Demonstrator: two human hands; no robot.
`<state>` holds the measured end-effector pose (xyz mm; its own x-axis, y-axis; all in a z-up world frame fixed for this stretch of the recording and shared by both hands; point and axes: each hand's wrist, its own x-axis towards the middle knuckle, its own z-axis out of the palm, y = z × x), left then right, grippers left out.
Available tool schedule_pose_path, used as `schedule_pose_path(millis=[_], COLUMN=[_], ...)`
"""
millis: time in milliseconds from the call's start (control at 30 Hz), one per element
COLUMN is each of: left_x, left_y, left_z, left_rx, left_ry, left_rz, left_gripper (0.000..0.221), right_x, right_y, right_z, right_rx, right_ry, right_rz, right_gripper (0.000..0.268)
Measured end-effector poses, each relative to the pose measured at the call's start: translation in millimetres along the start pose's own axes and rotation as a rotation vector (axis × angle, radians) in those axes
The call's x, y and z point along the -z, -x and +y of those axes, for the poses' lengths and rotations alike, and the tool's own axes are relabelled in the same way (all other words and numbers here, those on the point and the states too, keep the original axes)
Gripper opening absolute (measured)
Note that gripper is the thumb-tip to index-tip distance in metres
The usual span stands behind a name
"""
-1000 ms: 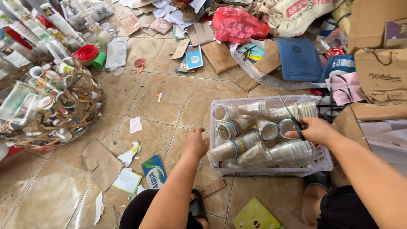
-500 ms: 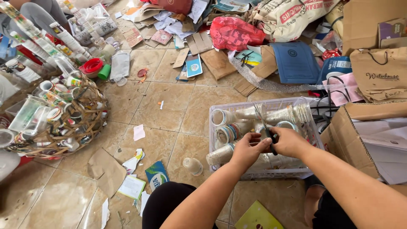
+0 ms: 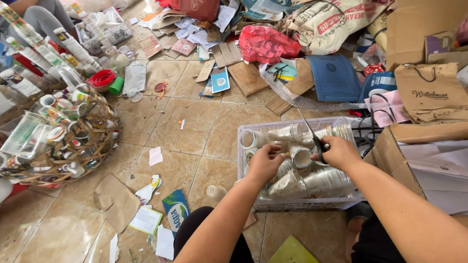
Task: The person sits on a cluttered floor and uses scissors to cut the rims off clear plastic cups. They hold each cup in their left hand and cut around the edge with the scissors in their right hand, placing the trimmed cups into a plastic crate.
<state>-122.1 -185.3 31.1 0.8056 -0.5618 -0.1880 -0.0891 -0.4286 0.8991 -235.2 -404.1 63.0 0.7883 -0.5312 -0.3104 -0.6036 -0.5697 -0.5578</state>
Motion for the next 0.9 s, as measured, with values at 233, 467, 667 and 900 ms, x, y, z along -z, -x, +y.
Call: schedule_pose_path(millis=[233, 467, 667, 900], left_x=[-15, -40, -42, -27], left_y=[-48, -52, -63, -51], left_z=[-86, -77, -80, -56], left_rx=[0.136, 0.119, 0.137, 0.135], left_ry=[-0.043, -0.121, -0.084, -0.047], left_rz=[0.093, 0.032, 0.017, 0.025], left_gripper=[0.037, 0.033, 0.033, 0.031], right_x=[-28, -72, -102, -76], right_y=[-43, -89, -105, -98], right_z=[29, 37, 41, 13], right_rx=[-0.111, -0.016, 0.097, -0.032], right_ry=[0.198, 0.382, 0.347, 0.273], right_rz=[0.119, 0.147, 0.117, 0.087], right_gripper=[0.032, 0.032, 0.036, 0.031])
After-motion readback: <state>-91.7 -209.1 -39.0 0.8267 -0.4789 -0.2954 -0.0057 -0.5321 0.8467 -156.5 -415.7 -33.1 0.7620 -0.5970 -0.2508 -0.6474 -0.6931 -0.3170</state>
